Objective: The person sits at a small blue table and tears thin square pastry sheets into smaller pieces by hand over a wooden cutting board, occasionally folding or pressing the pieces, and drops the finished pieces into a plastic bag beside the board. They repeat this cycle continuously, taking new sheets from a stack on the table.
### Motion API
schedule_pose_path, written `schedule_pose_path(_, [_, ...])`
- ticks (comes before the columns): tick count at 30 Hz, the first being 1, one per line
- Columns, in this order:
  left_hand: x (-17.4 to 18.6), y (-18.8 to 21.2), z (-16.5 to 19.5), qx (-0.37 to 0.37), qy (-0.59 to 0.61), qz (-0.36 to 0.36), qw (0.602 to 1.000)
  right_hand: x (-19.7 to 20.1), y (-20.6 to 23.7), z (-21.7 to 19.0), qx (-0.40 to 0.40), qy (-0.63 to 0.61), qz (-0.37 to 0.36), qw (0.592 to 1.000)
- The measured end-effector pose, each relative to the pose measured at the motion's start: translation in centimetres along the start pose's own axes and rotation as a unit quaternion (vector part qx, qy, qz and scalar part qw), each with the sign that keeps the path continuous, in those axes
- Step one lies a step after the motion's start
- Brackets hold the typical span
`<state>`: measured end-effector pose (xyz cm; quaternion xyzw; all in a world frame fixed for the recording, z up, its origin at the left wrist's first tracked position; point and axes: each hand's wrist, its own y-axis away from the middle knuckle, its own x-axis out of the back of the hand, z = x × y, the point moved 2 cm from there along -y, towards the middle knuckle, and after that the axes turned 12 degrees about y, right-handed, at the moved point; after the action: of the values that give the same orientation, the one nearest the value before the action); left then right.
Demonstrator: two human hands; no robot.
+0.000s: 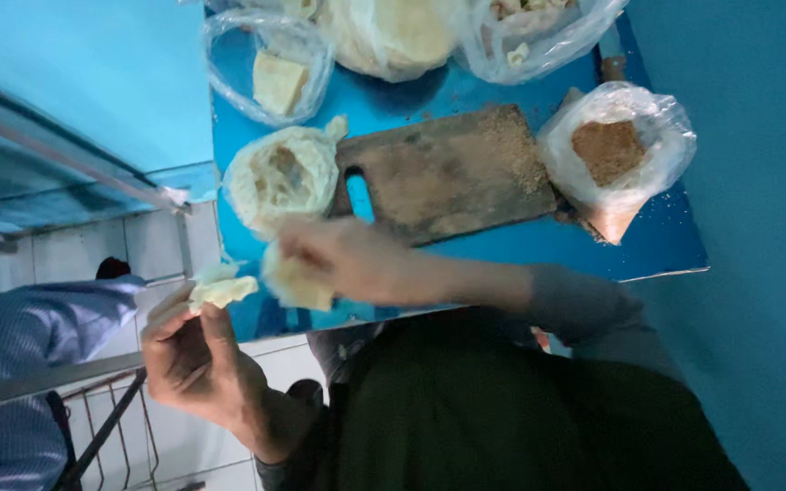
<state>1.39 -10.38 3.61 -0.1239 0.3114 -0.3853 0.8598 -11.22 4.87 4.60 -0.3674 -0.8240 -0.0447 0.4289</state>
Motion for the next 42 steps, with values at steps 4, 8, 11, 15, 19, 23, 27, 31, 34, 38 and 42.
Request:
schedule_pose_path(4, [0.4,0.3,0.7,-0.013,-0.023,-0.012,1.0,-6.1,-0.5,-2.5,0.147,0.182,0.014,0.972])
schedule_pose_path(8, [0.1,0.2,-0.5,0.032,-0.122,-0.086,0.988,-4.2,2.2,-1.3,0.127,0.245,0.071,0.958])
schedule_pose_path(11, [-0.5,0.0,-1.6,0.031,-0.347,-0.186,0.919,0.1,7.6,0.8,0.086,0.358,0.017,0.93])
schedule_pose_path(15, [-1.9,0.7,-3.0,0.026,-0.36,-0.275,0.891,7.0,14.8,3.5,-0.028,0.402,0.016,0.915])
schedule_pose_path(19, [-2.7,0.9,-4.1,0.016,-0.422,-0.256,0.87,12.8,18.4,3.6,-0.183,0.431,-0.044,0.883])
schedule_pose_path(23, [-2.9,0.9,-4.1,-0.033,-0.471,-0.231,0.851,15.5,17.3,1.7,-0.135,0.376,0.039,0.916])
schedule_pose_path(27, [-3.1,0.9,-4.0,-0.065,-0.483,-0.221,0.845,10.5,10.1,3.4,-0.001,0.216,0.078,0.973])
schedule_pose_path(31, [-3.0,0.8,-4.5,-0.079,-0.501,-0.205,0.837,8.3,5.5,6.8,0.067,0.25,0.088,0.962])
schedule_pose_path(34, [-2.5,0.5,-4.5,-0.102,-0.535,-0.18,0.819,11.8,6.3,8.4,-0.09,0.463,0.086,0.877])
schedule_pose_path(38, [-2.8,0.1,-4.6,-0.101,-0.553,-0.188,0.805,13.7,8.2,7.2,-0.068,0.338,0.149,0.927])
schedule_pose_path(42, [-4.7,0.7,-4.1,-0.131,-0.495,-0.19,0.838,9.9,6.3,7.0,0.008,0.207,0.095,0.974])
